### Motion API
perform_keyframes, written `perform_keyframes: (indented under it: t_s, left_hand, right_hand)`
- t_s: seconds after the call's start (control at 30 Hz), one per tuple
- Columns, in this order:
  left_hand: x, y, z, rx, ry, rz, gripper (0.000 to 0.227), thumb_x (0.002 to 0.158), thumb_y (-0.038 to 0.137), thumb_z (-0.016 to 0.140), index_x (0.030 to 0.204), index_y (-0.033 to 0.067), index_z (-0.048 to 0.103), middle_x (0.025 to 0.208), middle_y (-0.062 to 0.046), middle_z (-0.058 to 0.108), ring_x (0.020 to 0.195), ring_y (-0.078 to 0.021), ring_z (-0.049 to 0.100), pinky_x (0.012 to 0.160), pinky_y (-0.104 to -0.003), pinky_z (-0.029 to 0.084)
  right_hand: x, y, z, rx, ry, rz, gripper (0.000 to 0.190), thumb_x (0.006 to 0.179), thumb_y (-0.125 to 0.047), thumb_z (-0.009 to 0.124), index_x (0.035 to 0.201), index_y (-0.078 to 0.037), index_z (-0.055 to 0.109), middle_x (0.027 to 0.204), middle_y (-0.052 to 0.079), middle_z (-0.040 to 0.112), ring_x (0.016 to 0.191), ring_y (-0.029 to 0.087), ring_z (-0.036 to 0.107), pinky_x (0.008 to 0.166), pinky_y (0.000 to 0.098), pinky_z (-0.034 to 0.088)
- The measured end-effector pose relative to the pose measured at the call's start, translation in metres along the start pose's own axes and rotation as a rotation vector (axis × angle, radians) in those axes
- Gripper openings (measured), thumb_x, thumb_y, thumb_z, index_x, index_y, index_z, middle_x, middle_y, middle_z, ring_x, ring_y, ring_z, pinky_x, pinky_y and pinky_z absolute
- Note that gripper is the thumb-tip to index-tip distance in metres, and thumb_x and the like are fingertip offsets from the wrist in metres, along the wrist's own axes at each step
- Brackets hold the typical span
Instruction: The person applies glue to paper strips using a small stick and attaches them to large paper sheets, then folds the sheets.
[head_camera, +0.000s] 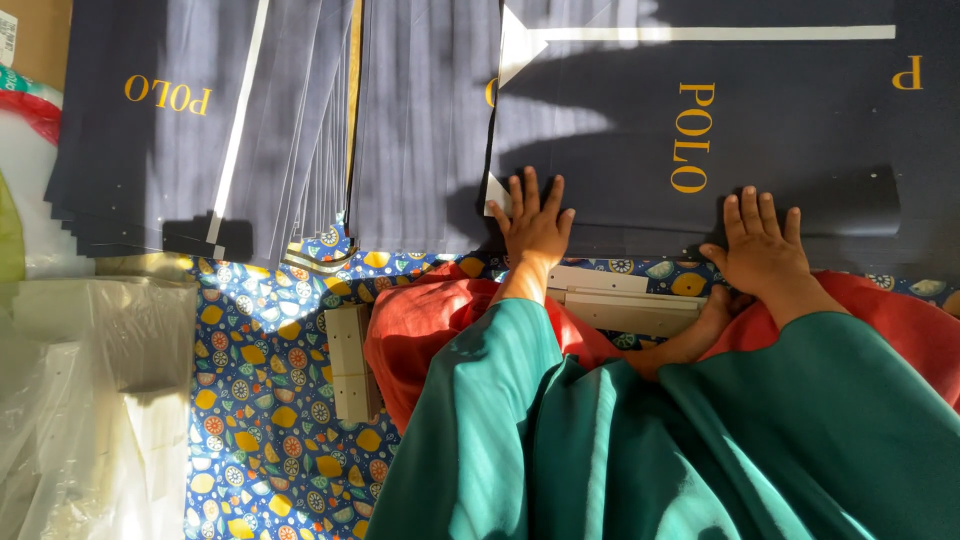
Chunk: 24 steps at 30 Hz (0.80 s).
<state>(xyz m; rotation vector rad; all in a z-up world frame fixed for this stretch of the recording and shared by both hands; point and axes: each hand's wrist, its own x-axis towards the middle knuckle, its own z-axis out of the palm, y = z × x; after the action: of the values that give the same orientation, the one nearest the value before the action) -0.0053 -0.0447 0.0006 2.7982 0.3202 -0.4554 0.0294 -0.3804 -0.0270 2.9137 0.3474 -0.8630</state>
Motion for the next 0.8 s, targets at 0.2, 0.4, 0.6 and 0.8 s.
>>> perform_keyframes:
  t_s: [0.2, 0.4, 0.6, 0.8]
  left_hand:
    - [-0.008, 0.006, -0.020, 0.021, -0.125, -0.036, 0.067, 0.103, 0.059, 0.026, 0.165, 0.0371, 0.012, 0.173, -0.005, -0.014, 0.158, -0.0356, -0.014, 0.117, -0.076, -0.006]
    - [-0.009, 0.005, -0.016, 0.070, -0.143, -0.053, 0.067, 0.105, 0.062, 0.028, 0.165, 0.0414, 0.007, 0.174, -0.005, -0.012, 0.159, -0.0319, -0.014, 0.121, -0.072, -0.007]
    - [-0.010, 0.009, -0.019, 0.101, -0.137, -0.070, 0.069, 0.105, 0.061, 0.030, 0.166, 0.0396, 0.007, 0.175, -0.004, -0.010, 0.160, -0.0323, -0.012, 0.121, -0.073, -0.007]
    - [-0.012, 0.010, -0.021, 0.120, -0.149, -0.078, 0.068, 0.105, 0.061, 0.028, 0.166, 0.0384, 0.007, 0.175, -0.004, -0.011, 0.160, -0.0311, -0.013, 0.121, -0.071, -0.008]
  right_hand:
    - [-0.009, -0.004, -0.021, 0.188, 0.014, 0.063, 0.087, 0.098, -0.066, 0.015, 0.165, -0.016, -0.008, 0.175, 0.007, -0.013, 0.160, 0.028, -0.013, 0.127, 0.0552, -0.008]
    - [0.006, 0.012, 0.000, 0.214, 0.070, 0.134, 0.087, 0.105, -0.072, 0.011, 0.169, -0.014, 0.002, 0.176, 0.011, -0.003, 0.162, 0.032, -0.004, 0.128, 0.0607, -0.007]
    - [-0.003, 0.000, -0.014, 0.213, 0.014, 0.233, 0.078, 0.106, -0.065, 0.015, 0.169, -0.023, -0.003, 0.176, 0.008, -0.008, 0.160, 0.032, -0.009, 0.124, 0.0649, -0.015]
    - [-0.006, -0.001, -0.016, 0.230, -0.018, 0.287, 0.078, 0.105, -0.069, 0.016, 0.169, -0.028, -0.004, 0.175, 0.007, -0.010, 0.160, 0.032, -0.011, 0.119, 0.0709, -0.016]
